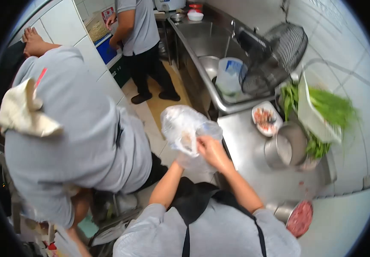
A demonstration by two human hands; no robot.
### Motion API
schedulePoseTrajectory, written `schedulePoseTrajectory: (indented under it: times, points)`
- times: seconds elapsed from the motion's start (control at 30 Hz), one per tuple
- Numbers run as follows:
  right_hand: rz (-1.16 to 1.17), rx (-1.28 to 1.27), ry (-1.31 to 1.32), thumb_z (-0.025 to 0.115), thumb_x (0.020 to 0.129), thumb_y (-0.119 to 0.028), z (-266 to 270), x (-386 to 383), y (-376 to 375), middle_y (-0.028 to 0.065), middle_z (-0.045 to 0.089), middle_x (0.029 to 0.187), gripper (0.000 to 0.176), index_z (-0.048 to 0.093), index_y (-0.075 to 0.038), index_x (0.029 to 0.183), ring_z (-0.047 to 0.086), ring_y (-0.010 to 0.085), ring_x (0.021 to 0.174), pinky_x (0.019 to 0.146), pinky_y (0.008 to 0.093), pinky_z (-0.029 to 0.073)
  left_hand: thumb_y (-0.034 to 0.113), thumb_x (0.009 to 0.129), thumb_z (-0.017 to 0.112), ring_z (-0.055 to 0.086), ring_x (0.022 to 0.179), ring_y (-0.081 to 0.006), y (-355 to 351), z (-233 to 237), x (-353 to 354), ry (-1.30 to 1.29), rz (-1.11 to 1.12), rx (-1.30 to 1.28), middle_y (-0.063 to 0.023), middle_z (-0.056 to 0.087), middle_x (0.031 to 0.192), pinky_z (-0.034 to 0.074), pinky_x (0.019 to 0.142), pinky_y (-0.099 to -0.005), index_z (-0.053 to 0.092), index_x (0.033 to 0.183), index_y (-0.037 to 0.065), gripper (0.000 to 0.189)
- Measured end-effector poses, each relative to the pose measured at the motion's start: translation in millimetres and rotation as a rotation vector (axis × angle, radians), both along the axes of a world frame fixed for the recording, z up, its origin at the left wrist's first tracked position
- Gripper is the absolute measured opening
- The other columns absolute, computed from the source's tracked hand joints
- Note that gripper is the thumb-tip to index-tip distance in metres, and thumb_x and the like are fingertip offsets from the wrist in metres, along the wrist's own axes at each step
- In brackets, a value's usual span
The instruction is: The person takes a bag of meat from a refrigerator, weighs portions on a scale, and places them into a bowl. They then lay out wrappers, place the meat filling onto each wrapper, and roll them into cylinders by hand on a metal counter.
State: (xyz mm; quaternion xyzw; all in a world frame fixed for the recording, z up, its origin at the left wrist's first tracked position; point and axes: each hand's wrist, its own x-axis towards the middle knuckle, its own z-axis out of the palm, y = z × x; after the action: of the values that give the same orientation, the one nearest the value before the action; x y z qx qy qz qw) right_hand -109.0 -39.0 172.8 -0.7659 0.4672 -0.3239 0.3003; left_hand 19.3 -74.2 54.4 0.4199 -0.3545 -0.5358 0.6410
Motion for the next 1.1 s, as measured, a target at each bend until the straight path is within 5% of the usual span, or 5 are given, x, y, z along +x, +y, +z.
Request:
schedulePoseTrajectory:
  times: [0.3,0.4,0.87,0.97,1.1]
  points:
    - [0.269,-0.011,0.144,0.060,0.079,-0.020,-55,69,-270,0.0277,0.056,0.111,0.047,0.049,0.005,0.117,0.053,0.0393,0.106,0.091,0.0424,0.042,0.022,0.093,0.052,0.055,0.087,-0.0168,-258,-12,69,0.256,0.227,0.139,-0.0060,0.058,0.093,0.044,0.083,-0.0281,0.055,0.110,-0.001,0.028]
    - [-0.104,-0.153,-0.554,0.052,0.090,-0.024,-140,81,-382,0.0160,0.058,0.115,0.038,0.053,0.002,0.118,0.058,0.0274,0.101,0.089,0.0390,0.047,0.021,0.093,0.052,0.055,0.087,-0.0168,-366,25,92,0.248,0.336,0.101,-0.0058,0.059,0.092,0.044,0.083,-0.0280,0.056,0.109,-0.001,0.027]
    - [-0.532,0.345,-0.988,0.072,0.076,-0.008,20,55,-651,0.0092,0.061,0.105,0.047,0.052,0.004,0.118,0.059,0.0165,0.090,0.080,0.0301,0.048,0.012,0.087,0.059,0.038,0.051,-0.0041,-752,101,164,-0.496,-0.063,-0.238,0.0010,0.050,0.067,0.035,0.049,-0.0225,0.047,0.119,0.004,0.035]
    - [-0.552,0.233,-0.915,0.073,0.074,-0.012,23,42,-731,0.0084,0.063,0.097,0.043,0.058,0.005,0.110,0.060,0.0164,0.086,0.077,0.0297,0.048,0.026,0.077,0.069,0.030,0.130,-0.0296,-859,123,158,-0.675,-0.221,-0.335,-0.0175,0.034,0.136,0.025,0.107,-0.0380,0.027,0.138,0.004,0.076]
    - [-0.578,0.156,-0.677,0.072,0.073,-0.012,47,45,-814,0.0065,0.066,0.084,0.029,0.064,0.005,0.094,0.059,0.0124,0.076,0.071,0.0281,0.047,0.024,0.076,0.070,0.026,0.133,-0.0304,-945,161,124,-0.707,-0.306,-0.717,-0.0189,0.029,0.140,0.022,0.109,-0.0389,0.021,0.141,0.002,0.084]
